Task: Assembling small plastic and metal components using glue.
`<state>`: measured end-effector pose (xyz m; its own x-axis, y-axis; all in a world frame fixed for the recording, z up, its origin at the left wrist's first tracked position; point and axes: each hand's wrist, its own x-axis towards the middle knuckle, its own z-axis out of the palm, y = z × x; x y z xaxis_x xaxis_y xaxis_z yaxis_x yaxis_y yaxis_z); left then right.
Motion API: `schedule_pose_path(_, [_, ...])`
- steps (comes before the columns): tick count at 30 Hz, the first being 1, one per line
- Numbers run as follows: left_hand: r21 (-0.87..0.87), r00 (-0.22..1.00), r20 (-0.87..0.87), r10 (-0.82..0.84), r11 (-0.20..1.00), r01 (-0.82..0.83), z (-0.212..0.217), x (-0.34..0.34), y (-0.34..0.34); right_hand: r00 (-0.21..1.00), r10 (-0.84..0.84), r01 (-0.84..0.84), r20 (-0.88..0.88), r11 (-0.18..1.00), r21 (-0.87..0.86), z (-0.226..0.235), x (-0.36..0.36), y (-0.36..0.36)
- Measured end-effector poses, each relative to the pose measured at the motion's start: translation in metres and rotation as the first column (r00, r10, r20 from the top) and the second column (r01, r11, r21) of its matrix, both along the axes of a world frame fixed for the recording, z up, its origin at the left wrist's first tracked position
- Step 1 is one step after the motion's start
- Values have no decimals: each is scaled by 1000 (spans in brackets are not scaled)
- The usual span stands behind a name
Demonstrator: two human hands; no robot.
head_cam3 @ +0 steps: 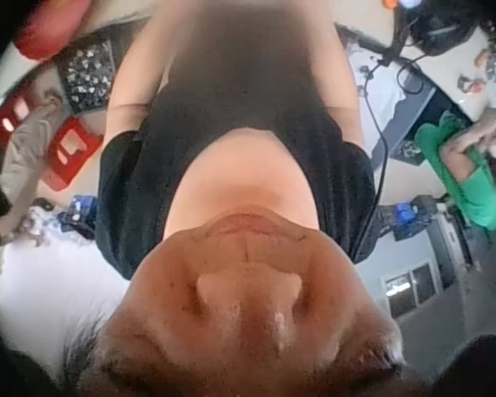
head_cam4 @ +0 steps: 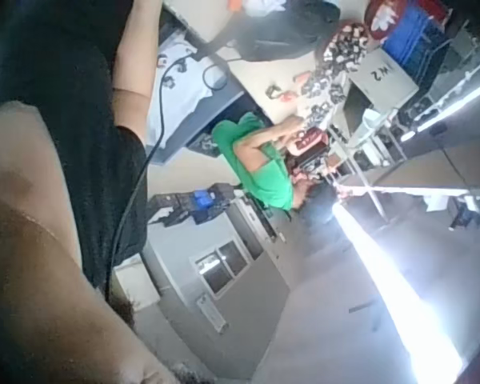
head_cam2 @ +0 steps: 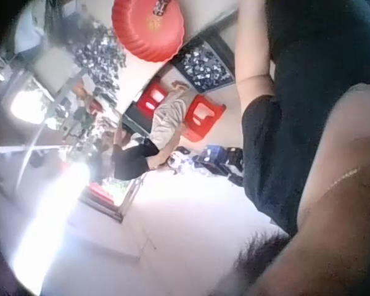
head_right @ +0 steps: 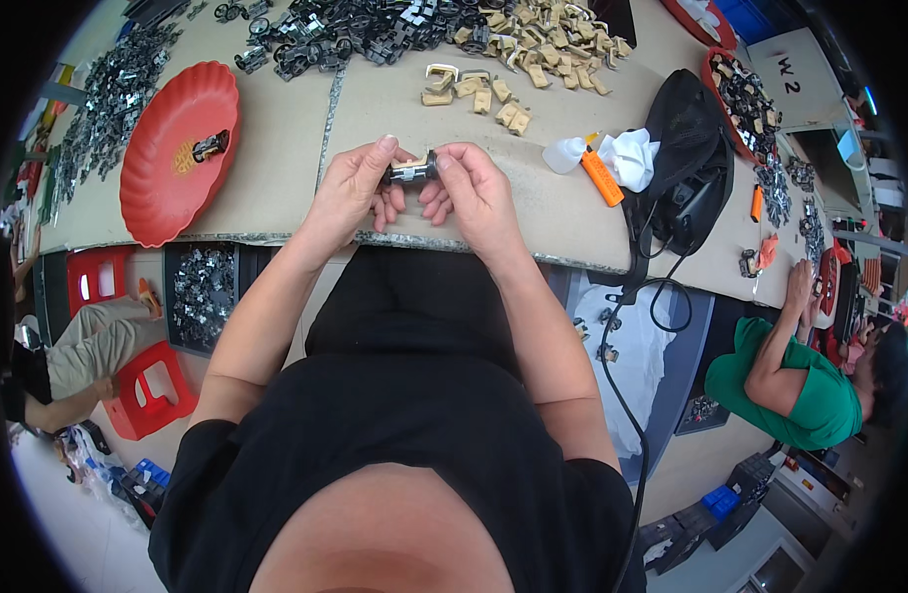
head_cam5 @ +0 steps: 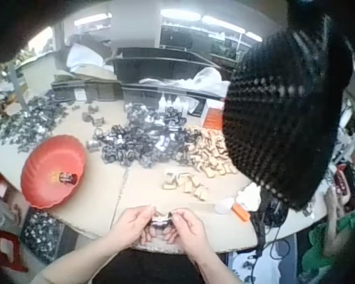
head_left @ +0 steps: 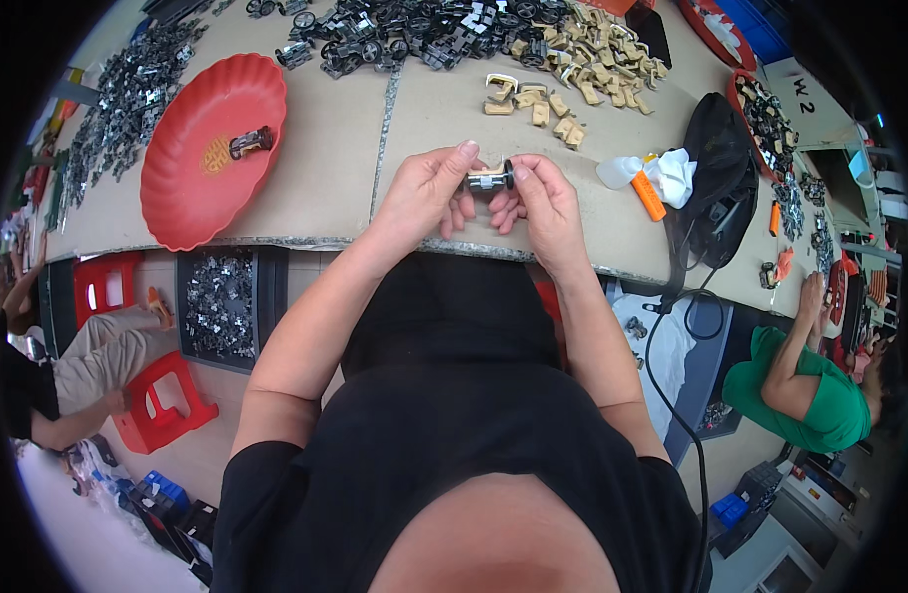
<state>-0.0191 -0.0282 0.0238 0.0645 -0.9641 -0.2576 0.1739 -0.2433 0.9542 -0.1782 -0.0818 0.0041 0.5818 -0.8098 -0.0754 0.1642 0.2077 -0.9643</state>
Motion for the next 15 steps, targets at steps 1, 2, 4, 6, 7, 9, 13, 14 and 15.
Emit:
schedule_pose_path(1, [6,1000,3,2,1000,-2,0,0,0,1000,-2,2,-11,1000,-3,0,0,0])
schedule_pose_path(2, [12,1000,6,4,1000,-4,0,0,1,1000,4,-4,-14,1000,-3,0,0,0])
schedule_pose_path(4, [38,1000,-25,-5,999,6,2,3,2,1000,13,-13,-15,1000,-3,-1,0,-1])
schedule_pose_path(6, [-7,998,-36,60,998,-60,5,8,4,1000,3,-3,-12,1000,-13,1,1,1])
schedule_pose_path(7, [-64,991,-36,129,989,-131,8,14,8,1000,-3,2,-10,1000,-18,3,2,1])
schedule_pose_path(9, [-251,925,91,369,907,-338,21,34,18,1000,-17,17,8,1000,-17,3,1,1])
schedule_pose_path(13, [-750,412,263,873,453,-481,40,117,45,1000,-16,16,1,999,-41,1,0,2])
schedule_pose_path(14, [-704,253,445,859,510,-494,34,145,56,1000,-16,16,0,999,-39,1,0,1])
schedule_pose_path(15, [-651,83,607,790,555,-518,28,168,66,1000,-15,15,0,999,-38,2,1,2])
